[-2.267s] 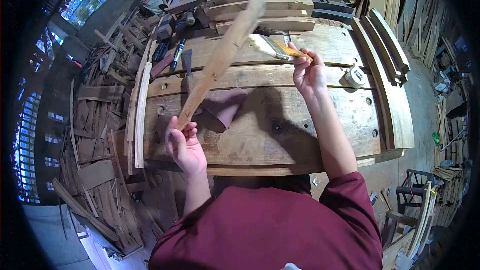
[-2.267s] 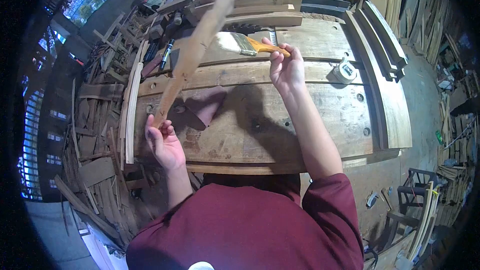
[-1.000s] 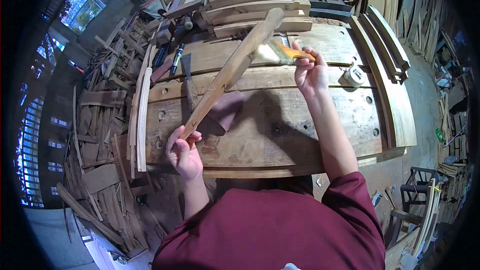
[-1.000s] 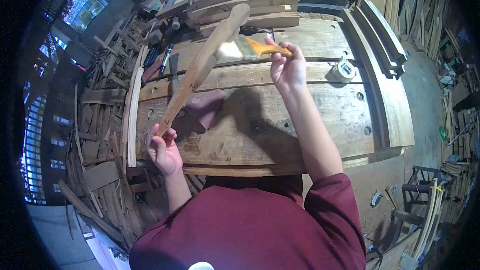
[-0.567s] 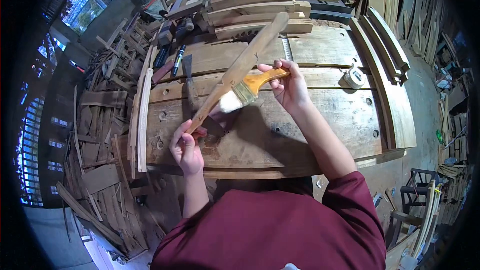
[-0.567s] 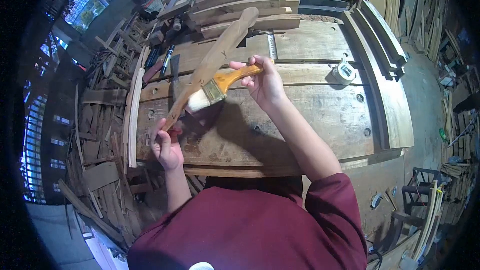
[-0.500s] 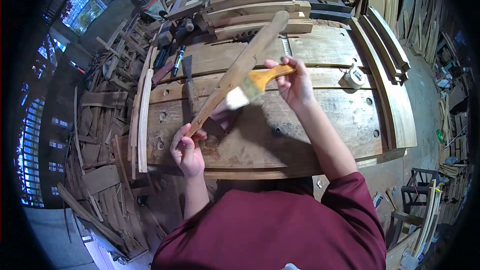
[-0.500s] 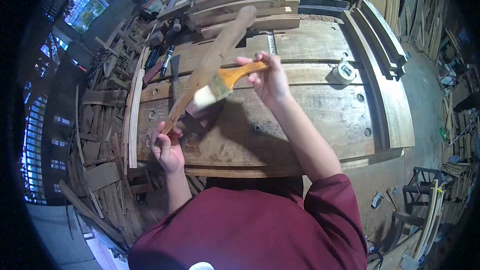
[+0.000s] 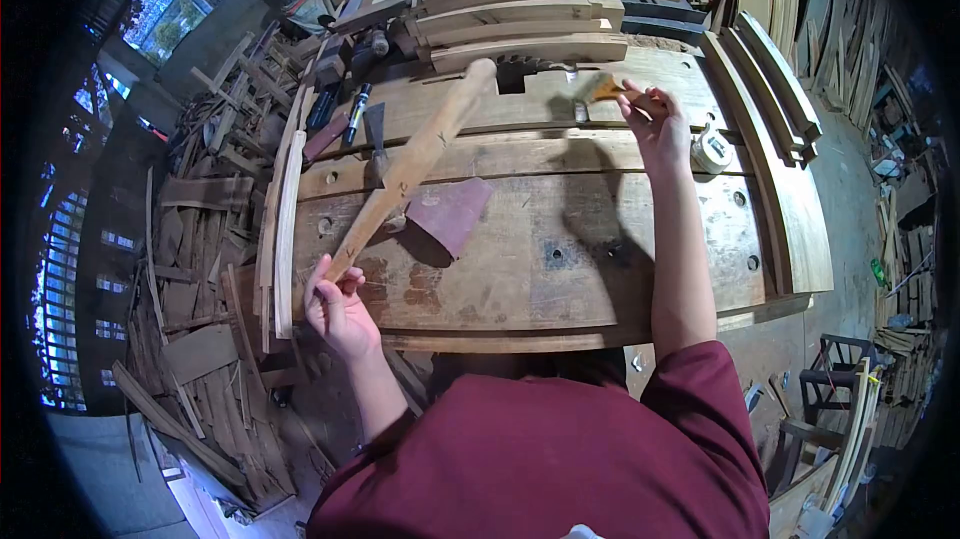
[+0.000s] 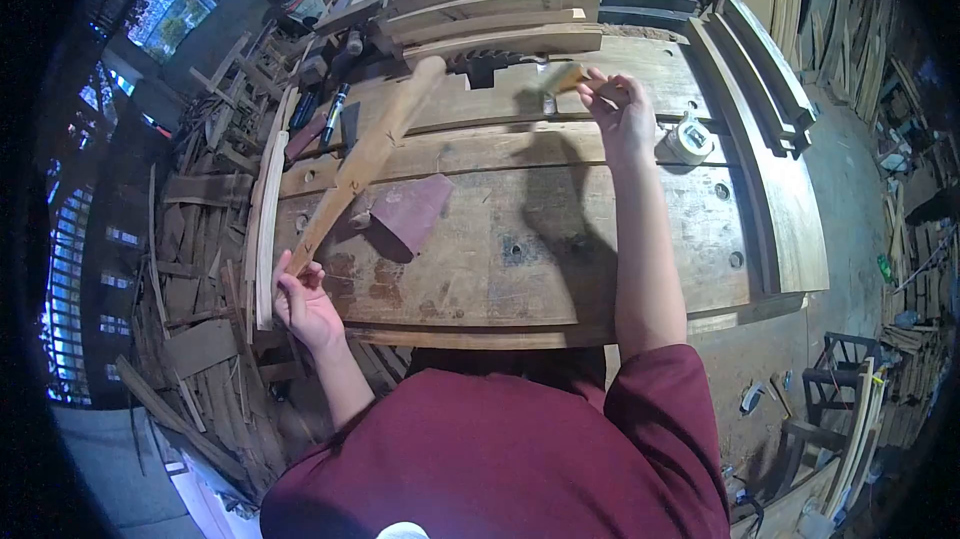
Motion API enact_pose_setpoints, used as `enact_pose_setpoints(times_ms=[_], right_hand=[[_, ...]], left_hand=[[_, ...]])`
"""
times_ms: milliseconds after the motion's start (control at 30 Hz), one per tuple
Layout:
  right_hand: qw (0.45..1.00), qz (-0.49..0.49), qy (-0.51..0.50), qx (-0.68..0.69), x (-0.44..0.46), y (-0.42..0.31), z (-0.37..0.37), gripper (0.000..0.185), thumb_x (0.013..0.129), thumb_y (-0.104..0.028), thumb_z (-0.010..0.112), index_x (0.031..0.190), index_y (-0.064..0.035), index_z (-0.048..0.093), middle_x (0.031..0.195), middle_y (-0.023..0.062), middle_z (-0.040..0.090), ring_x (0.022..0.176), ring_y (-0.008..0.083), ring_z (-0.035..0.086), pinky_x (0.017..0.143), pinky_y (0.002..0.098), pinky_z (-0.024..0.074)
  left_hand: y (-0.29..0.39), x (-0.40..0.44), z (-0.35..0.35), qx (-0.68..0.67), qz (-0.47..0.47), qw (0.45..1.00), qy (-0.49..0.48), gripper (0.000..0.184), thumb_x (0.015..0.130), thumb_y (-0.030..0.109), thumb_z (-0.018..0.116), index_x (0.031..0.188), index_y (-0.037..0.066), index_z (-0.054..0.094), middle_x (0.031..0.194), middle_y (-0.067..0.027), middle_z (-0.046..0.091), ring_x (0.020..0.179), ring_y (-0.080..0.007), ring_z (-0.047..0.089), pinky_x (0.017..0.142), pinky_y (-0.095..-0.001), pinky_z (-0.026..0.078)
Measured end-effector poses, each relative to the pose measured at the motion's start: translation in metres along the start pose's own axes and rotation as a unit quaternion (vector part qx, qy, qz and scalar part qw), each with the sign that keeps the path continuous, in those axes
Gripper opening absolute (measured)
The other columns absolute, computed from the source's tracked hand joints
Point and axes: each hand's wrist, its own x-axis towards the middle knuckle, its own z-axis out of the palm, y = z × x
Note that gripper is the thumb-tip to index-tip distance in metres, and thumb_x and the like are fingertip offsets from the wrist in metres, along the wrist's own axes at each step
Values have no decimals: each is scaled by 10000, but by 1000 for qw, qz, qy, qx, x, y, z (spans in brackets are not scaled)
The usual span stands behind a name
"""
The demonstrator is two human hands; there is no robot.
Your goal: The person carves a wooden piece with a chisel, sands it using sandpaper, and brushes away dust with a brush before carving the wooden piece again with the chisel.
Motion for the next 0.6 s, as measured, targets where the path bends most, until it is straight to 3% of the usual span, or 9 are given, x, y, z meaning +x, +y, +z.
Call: enact_pose_setpoints(times_ms=[100,167,233,267,367,467,533,567,600], right_hand=[[996,3,75,-44,9,-1,-15,195,923,-185,398,905,-8,478,1045,252,585,830,342,623,773,374,539],[998,24,59,-15,13,-4,-24,278,951,-263,392,925,1,474,1006,234,591,821,333,623,746,367,543],[993,19,99,-64,12,-7,-24,381,970,-345,393,905,6,525,1005,227,608,823,318,632,729,365,558],[987,-31,60,-146,15,-7,-31,463,967,-409,393,949,26,549,940,190,608,799,281,634,714,357,563],[962,-115,24,-245,13,-12,-28,435,967,-372,421,958,39,566,903,165,603,770,240,635,719,343,566],[951,-150,36,-266,14,-6,-27,264,954,-218,482,993,20,588,876,138,595,757,188,628,730,325,567],[913,-198,44,-353,17,3,-34,181,922,-117,500,1013,-5,610,783,108,603,744,176,629,664,295,547],[817,-244,61,-519,20,5,-38,165,867,-45,517,976,-51,640,782,127,625,728,227,634,630,326,509],[761,-269,58,-588,16,8,-34,171,836,-35,531,955,-71,650,824,132,634,774,255,626,675,347,486]], left_hand=[[-4,-2,10,-21,-31,998,42,368,960,237,477,1187,-50,514,889,-127,635,755,-148,598,695,-249,485],[-4,-4,16,-42,-100,989,97,367,955,249,489,1187,-33,524,878,-103,638,750,-125,594,678,-226,479],[-8,-6,17,-56,-117,986,103,365,951,255,498,1188,-22,533,909,-107,652,748,-109,590,667,-206,471],[-8,-7,17,-72,-138,982,110,361,951,249,498,1187,-21,535,934,-121,655,747,-111,591,669,-205,470],[-12,-8,14,-99,-159,976,107,345,951,230,495,1189,-15,538,1002,-159,655,756,-115,593,677,-206,469],[-11,-9,16,-102,-161,975,115,333,950,212,492,1193,-11,538,1012,-163,649,774,-119,596,690,-215,472],[-8,-9,18,-89,-149,981,85,328,948,183,485,1209,-12,528,1046,-173,636,802,-128,599,718,-226,474],[-7,-10,20,-88,-148,981,87,328,948,183,485,1209,-12,528,1046,-173,636,802,-128,599,718,-226,474],[-5,-11,24,-77,-146,984,68,332,948,171,482,1221,-13,521,1057,-170,633,812,-134,600,731,-230,475]])
